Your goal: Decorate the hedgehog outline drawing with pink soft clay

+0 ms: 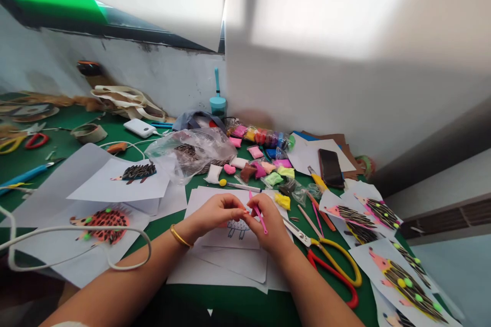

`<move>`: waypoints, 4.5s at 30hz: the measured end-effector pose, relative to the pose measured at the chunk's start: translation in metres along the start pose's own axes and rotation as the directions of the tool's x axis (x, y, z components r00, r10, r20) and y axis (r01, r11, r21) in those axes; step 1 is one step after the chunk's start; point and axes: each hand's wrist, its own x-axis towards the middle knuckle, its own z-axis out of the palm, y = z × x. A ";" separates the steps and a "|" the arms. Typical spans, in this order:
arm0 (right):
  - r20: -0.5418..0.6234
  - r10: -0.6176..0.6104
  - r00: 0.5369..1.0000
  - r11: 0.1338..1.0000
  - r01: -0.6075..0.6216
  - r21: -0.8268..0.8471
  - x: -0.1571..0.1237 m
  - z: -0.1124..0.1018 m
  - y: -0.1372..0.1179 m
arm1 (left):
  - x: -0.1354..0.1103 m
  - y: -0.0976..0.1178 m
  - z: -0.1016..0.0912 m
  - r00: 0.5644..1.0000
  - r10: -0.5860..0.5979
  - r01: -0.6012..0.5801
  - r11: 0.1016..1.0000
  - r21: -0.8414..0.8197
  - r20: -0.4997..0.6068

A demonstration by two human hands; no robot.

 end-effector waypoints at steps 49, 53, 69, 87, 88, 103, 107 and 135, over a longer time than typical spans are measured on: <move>0.099 -0.025 0.995 0.847 0.074 -0.527 -0.002 -0.005 0.013 | 0.012 -0.010 -0.055 0.906 0.118 -0.214 0.956 -0.198 -0.407; 0.044 -0.002 0.999 0.811 0.027 -0.585 -0.003 -0.012 0.020 | 0.013 -0.009 -0.055 0.906 0.087 -0.181 0.964 -0.193 -0.414; 0.157 0.030 0.987 0.828 0.063 -0.557 -0.004 0.000 0.012 | 0.015 -0.023 -0.048 0.907 0.326 -0.171 0.865 0.471 -0.268; 0.335 -0.079 0.939 0.548 0.322 -0.772 0.108 0.002 0.040 | 0.016 -0.024 -0.033 0.881 0.472 -0.199 0.319 0.927 0.026; 0.347 -0.077 0.935 0.539 0.332 -0.774 0.112 0.005 0.043 | 0.016 -0.025 -0.034 0.881 0.473 -0.184 0.327 0.927 0.008; 0.118 0.027 0.993 0.895 0.029 -0.446 0.035 -0.016 0.001 | 0.010 -0.018 -0.038 0.876 0.466 -0.227 0.632 0.741 -0.129; 0.052 -0.048 0.998 0.902 0.065 -0.427 0.018 0.000 -0.007 | 0.008 -0.012 -0.037 0.941 0.301 -0.209 0.875 0.436 -0.153; 0.015 -0.150 0.989 0.925 0.146 -0.351 0.015 0.010 -0.016 | 0.002 -0.002 -0.028 0.984 0.123 -0.116 0.991 0.063 -0.127</move>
